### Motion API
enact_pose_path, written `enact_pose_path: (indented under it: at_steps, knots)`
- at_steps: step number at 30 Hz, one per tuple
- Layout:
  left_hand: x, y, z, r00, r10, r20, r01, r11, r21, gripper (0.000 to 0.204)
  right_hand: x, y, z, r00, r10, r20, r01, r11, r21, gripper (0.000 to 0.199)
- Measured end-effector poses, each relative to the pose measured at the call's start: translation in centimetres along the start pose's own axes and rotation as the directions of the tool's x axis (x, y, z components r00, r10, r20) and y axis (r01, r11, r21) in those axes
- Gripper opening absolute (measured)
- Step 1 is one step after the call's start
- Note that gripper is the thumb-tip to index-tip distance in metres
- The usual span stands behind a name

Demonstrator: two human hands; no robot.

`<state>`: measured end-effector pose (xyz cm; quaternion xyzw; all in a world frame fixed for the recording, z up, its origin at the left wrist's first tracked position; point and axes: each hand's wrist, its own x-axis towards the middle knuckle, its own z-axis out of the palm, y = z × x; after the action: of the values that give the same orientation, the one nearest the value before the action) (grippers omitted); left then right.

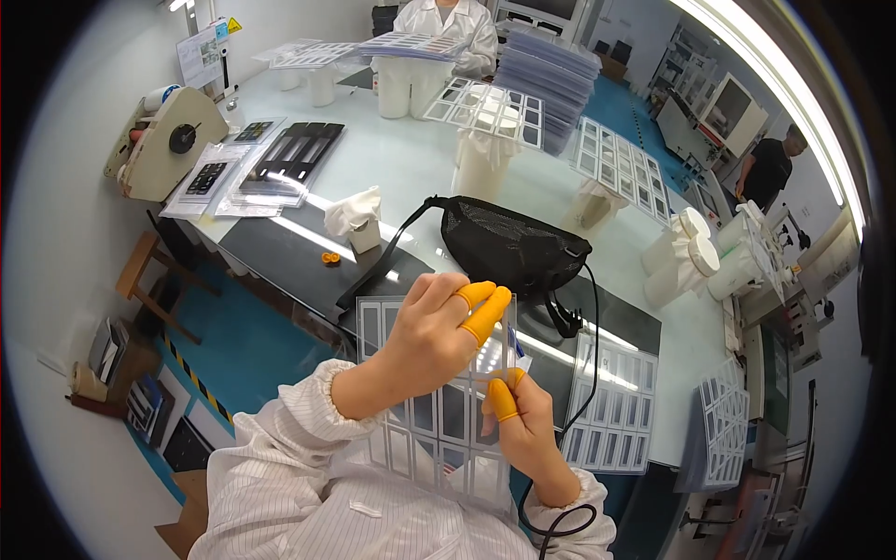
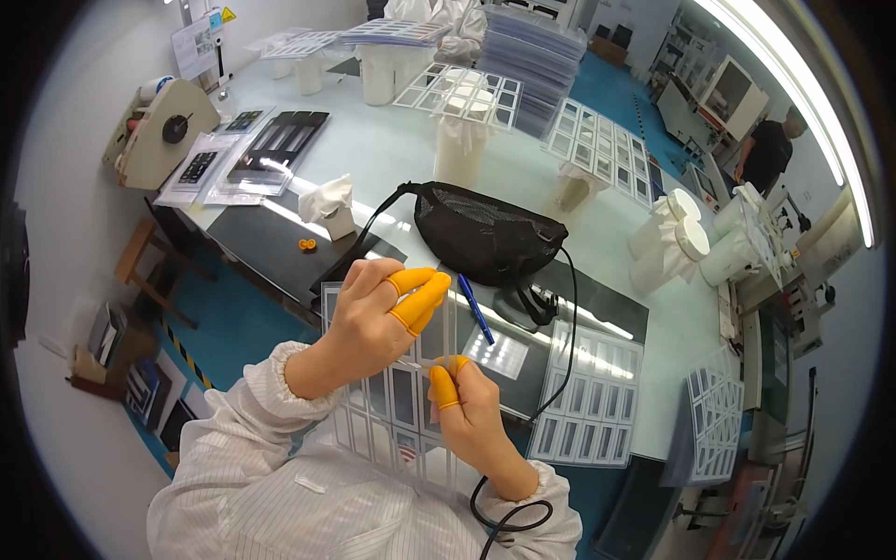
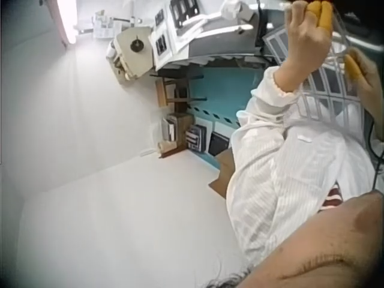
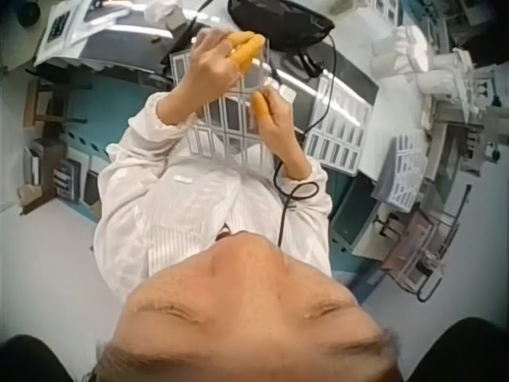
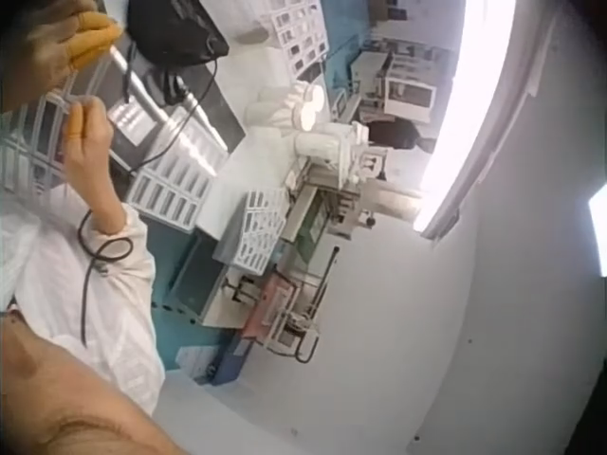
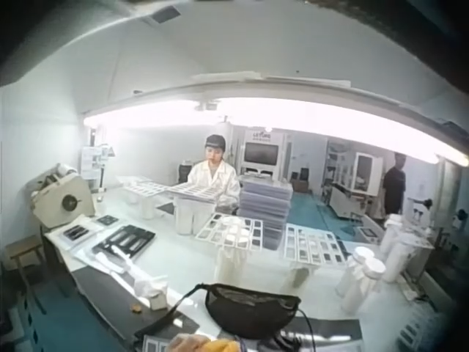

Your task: The recorder is cleaning a white lattice frame by wiping it with a cloth while wearing finger cots.

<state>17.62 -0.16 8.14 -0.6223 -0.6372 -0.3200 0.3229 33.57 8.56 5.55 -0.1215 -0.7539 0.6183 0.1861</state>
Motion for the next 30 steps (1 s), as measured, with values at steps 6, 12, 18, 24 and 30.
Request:
enact_pose_path:
  at_steps: [6, 12, 18, 24, 30]
  knots:
    - [2.2, -1.8, 0.5, 0.998, 0.066, -0.016, -0.067, 0.996, -0.06, 0.016, -0.2, 0.1, 0.0, 1.0, -0.011, -0.014, 0.01, 0.998, -0.056, 0.013]
    - [-0.1, -2.0, 2.5, 0.979, 0.196, -0.049, -0.198, 0.98, -0.029, 0.029, 0.1, 0.5, 0.3, 0.987, 0.065, -0.15, -0.073, 0.996, -0.05, 0.014]
    - [-6.8, 1.5, 1.7, 0.948, -0.252, 0.196, 0.316, 0.823, -0.472, 0.022, 0.6, 3.6, -0.2, 0.987, 0.118, -0.108, -0.121, 0.992, -0.022, 0.009]
    - [-9.1, 3.9, -0.2, 0.881, -0.391, 0.268, 0.469, 0.799, -0.377, 0.015, 0.8, 2.9, 1.1, 0.998, -0.003, -0.066, 0.013, 0.989, 0.146, 0.014]
    - [-12.8, 5.1, -5.1, 0.407, -0.389, 0.826, 0.824, 0.546, -0.149, 0.023, 1.1, 3.5, 1.3, 0.977, 0.039, -0.209, -0.021, 0.996, 0.086, 0.013]
